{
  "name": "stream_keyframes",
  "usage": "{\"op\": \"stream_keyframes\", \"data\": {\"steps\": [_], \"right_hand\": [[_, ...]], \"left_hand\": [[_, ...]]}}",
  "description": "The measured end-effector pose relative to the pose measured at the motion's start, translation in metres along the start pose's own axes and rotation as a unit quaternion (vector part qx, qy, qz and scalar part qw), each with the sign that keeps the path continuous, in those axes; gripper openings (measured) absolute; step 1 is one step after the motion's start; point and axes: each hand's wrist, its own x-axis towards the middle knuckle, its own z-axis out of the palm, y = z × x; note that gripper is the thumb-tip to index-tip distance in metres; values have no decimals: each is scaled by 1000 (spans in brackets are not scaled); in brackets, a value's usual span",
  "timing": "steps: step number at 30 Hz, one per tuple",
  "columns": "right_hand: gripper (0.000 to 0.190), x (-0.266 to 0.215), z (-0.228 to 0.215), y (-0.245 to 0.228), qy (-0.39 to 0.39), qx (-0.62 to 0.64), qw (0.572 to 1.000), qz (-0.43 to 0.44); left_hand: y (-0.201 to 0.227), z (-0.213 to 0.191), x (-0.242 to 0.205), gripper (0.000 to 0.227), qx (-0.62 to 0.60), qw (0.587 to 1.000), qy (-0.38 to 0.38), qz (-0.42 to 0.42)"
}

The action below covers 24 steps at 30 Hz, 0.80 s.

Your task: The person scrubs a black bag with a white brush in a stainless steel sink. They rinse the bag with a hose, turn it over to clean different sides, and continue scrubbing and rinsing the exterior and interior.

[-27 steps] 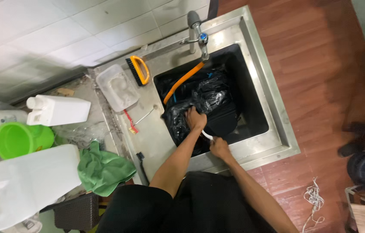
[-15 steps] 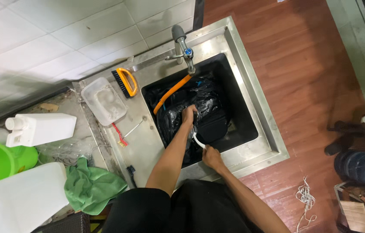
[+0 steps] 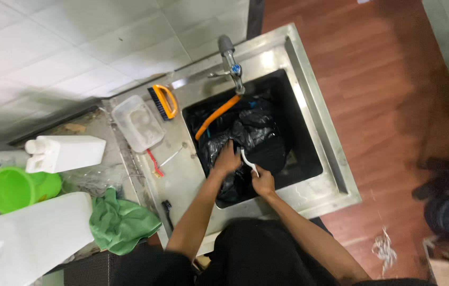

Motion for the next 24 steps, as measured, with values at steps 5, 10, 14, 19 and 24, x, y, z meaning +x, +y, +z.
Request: {"op": "stream_keyframes", "data": {"steps": [5, 10, 14, 19, 24], "right_hand": [[36, 33, 17, -39, 21, 79, 997, 7], [37, 44, 23, -53, -41, 147, 987, 47], [28, 68, 16, -27, -76, -51, 992, -88], [34, 107, 35, -45, 9, -25, 999, 28], [37, 68, 73, -30, -54, 28, 997, -37]], "left_hand": [[-35, 56, -79, 62, 241, 917, 308, 80], [-17, 65, -85, 94, 132, 891, 423, -98], [-39, 51, -49, 61, 1, 872, 462, -164], [-78, 59, -19, 10, 32, 891, 448, -66], [-36, 65, -50, 28, -100, 890, 428, -125]]}}
